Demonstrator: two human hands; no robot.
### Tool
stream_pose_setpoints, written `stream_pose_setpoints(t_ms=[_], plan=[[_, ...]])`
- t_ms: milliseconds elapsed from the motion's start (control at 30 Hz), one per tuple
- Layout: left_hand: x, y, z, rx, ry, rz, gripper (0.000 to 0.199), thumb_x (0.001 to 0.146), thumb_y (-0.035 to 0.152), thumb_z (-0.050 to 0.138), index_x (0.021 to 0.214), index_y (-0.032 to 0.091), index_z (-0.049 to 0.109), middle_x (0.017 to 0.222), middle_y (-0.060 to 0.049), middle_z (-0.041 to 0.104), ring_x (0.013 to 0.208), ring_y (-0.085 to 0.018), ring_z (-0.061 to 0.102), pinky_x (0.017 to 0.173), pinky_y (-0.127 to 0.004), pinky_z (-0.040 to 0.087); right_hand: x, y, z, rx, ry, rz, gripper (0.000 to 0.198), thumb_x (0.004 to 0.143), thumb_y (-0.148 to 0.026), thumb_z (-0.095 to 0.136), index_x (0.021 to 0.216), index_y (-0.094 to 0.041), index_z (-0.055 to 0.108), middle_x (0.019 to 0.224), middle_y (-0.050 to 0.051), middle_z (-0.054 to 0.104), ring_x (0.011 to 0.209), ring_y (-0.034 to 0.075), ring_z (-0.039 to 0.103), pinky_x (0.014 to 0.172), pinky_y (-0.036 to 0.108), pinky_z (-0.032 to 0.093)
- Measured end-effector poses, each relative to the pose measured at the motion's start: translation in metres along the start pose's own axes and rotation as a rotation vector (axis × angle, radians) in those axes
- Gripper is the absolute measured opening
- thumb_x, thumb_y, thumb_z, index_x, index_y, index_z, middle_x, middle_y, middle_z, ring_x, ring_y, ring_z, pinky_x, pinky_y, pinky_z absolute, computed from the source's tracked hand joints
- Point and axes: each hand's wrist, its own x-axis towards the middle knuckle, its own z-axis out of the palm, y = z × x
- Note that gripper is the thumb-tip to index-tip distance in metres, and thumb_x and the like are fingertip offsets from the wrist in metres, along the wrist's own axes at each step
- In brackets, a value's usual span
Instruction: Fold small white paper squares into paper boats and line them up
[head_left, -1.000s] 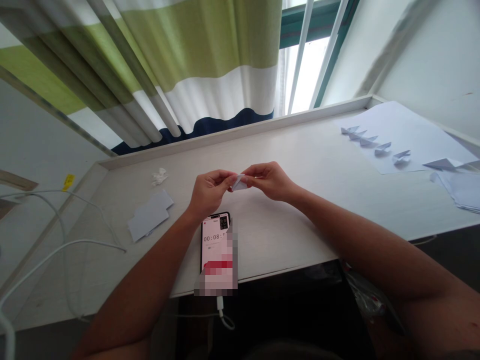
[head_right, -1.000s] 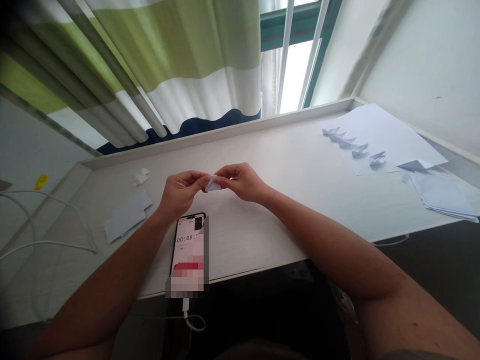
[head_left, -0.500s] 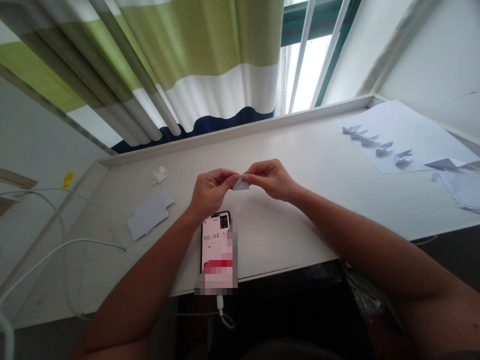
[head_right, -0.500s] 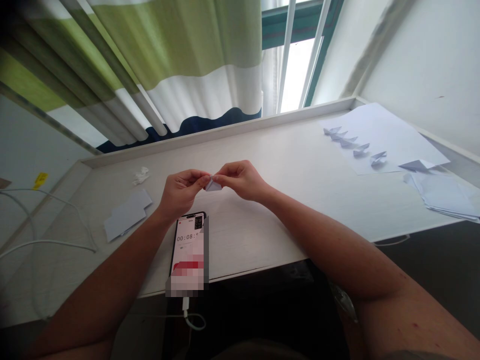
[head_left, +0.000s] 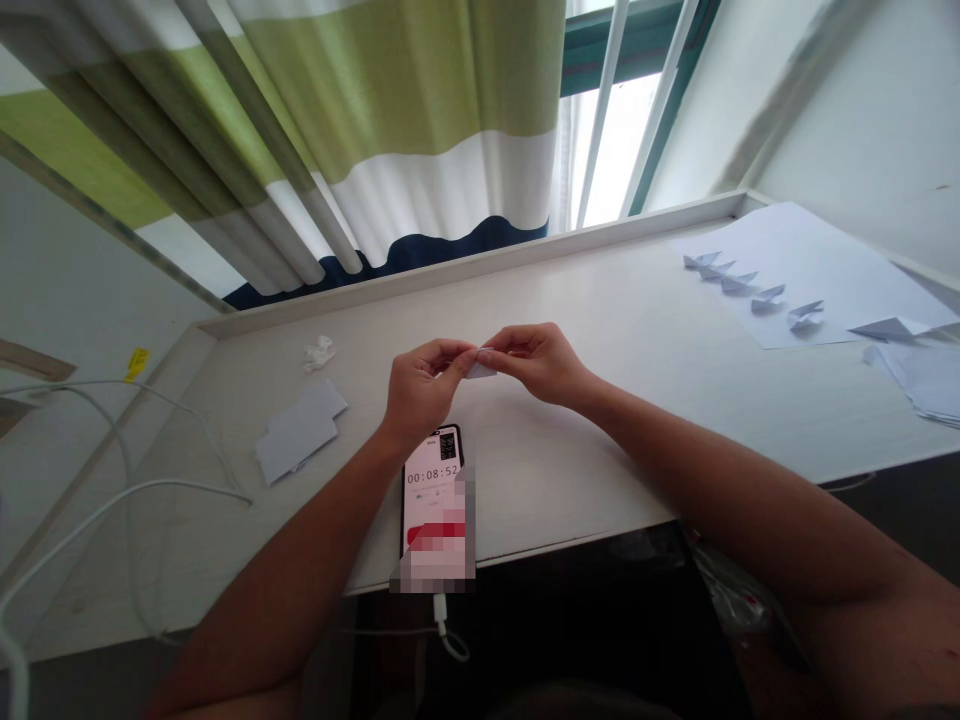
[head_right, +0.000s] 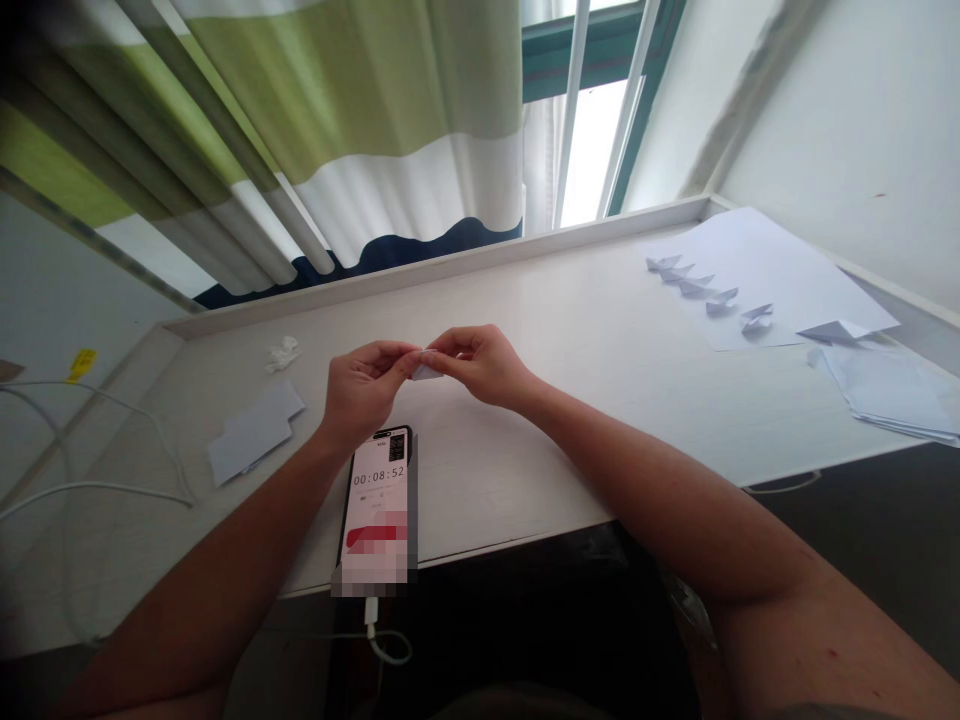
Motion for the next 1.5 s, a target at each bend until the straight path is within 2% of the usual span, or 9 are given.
stream_pose_setpoints(t_ms=[200,467,733,900,1000,1133,1267,1367,1500], plan=[[0.0,0.0003,0.0002,0.021,-0.029,-0.017,0.029,0.089,0.047,0.087,0.097,0.019,0.086,0.093,-0.008,0.084,0.084,-0.022,0.077,0.078,-0.032,0.061,0.0006,-0.0011,-0.0024,-0.026,-0.024,0.008,0.048,0.083,-0.062,0.088,0.088,-0.015,0.082,0.085,0.009,0.081,0.078,0.019,0.071,0.072,0.034,0.058],[-0.0004,-0.002,-0.0001,0.028,-0.028,0.01,0.027,0.09,0.046,0.086,0.1,0.021,0.086,0.095,-0.007,0.083,0.086,-0.022,0.076,0.08,-0.033,0.061,0.0037,0.0053,-0.0086,-0.003,-0.096,-0.01,0.041,0.094,-0.057,0.078,0.092,-0.016,0.081,0.084,0.005,0.076,0.08,0.017,0.065,0.078,0.033,0.054],[0.001,-0.002,-0.0026,0.01,-0.019,-0.009,0.031,0.088,0.048,0.087,0.101,0.019,0.086,0.094,-0.008,0.084,0.085,-0.022,0.077,0.08,-0.035,0.063,0.0048,0.0025,-0.0072,0.112,-0.154,0.062,0.049,0.102,-0.061,0.065,0.09,-0.016,0.079,0.089,0.008,0.08,0.087,0.019,0.073,0.087,0.037,0.061],[-0.0002,-0.0022,0.0,-0.019,-0.01,-0.025,0.034,0.086,0.048,0.089,0.102,0.019,0.085,0.096,-0.009,0.084,0.086,-0.022,0.078,0.08,-0.034,0.063,0.0033,0.0039,-0.0067,0.031,-0.069,0.013,0.034,0.09,-0.051,0.08,0.089,-0.016,0.081,0.085,0.006,0.08,0.081,0.019,0.07,0.078,0.034,0.058],[0.0009,-0.0016,0.0005,-0.074,-0.063,-0.083,0.043,0.082,0.049,0.093,0.109,0.017,0.082,0.094,-0.008,0.084,0.083,-0.021,0.078,0.076,-0.032,0.062,0.0024,0.0035,-0.0067,-0.012,-0.051,-0.01,0.031,0.092,-0.047,0.078,0.089,-0.016,0.081,0.083,0.005,0.078,0.08,0.018,0.068,0.076,0.034,0.056],[0.0043,0.0,-0.0024,-0.119,-0.184,-0.163,0.039,0.081,0.05,0.093,0.094,0.016,0.08,0.084,-0.009,0.082,0.076,-0.02,0.077,0.067,-0.03,0.059,0.0021,0.003,-0.0052,-0.019,-0.052,-0.024,0.03,0.095,-0.045,0.074,0.086,-0.017,0.076,0.08,0.004,0.076,0.076,0.017,0.066,0.074,0.034,0.056],[0.0057,0.0031,-0.0034,-0.164,-0.222,-0.197,0.039,0.076,0.049,0.097,0.088,0.016,0.08,0.08,-0.009,0.082,0.073,-0.02,0.076,0.067,-0.031,0.058,0.0019,0.0035,-0.0023,-0.037,-0.025,-0.031,0.029,0.096,-0.043,0.072,0.084,-0.017,0.074,0.076,0.003,0.073,0.072,0.016,0.065,0.069,0.033,0.053],[0.0051,0.0043,-0.0024,-0.191,-0.235,-0.198,0.037,0.076,0.047,0.097,0.089,0.016,0.081,0.08,-0.008,0.082,0.073,-0.019,0.076,0.068,-0.031,0.058,0.002,0.002,-0.0018,-0.028,-0.009,-0.028,0.031,0.095,-0.044,0.074,0.081,-0.017,0.073,0.075,0.004,0.074,0.071,0.016,0.066,0.067,0.032,0.053],[0.0056,0.0024,-0.0027,-0.166,-0.249,-0.173,0.034,0.082,0.049,0.092,0.091,0.018,0.082,0.084,-0.008,0.083,0.077,-0.019,0.075,0.069,-0.03,0.057,0.0015,-0.0014,-0.0034,0.031,-0.074,0.021,0.041,0.089,-0.056,0.082,0.083,-0.016,0.074,0.079,0.006,0.078,0.075,0.018,0.071,0.07,0.034,0.059]])
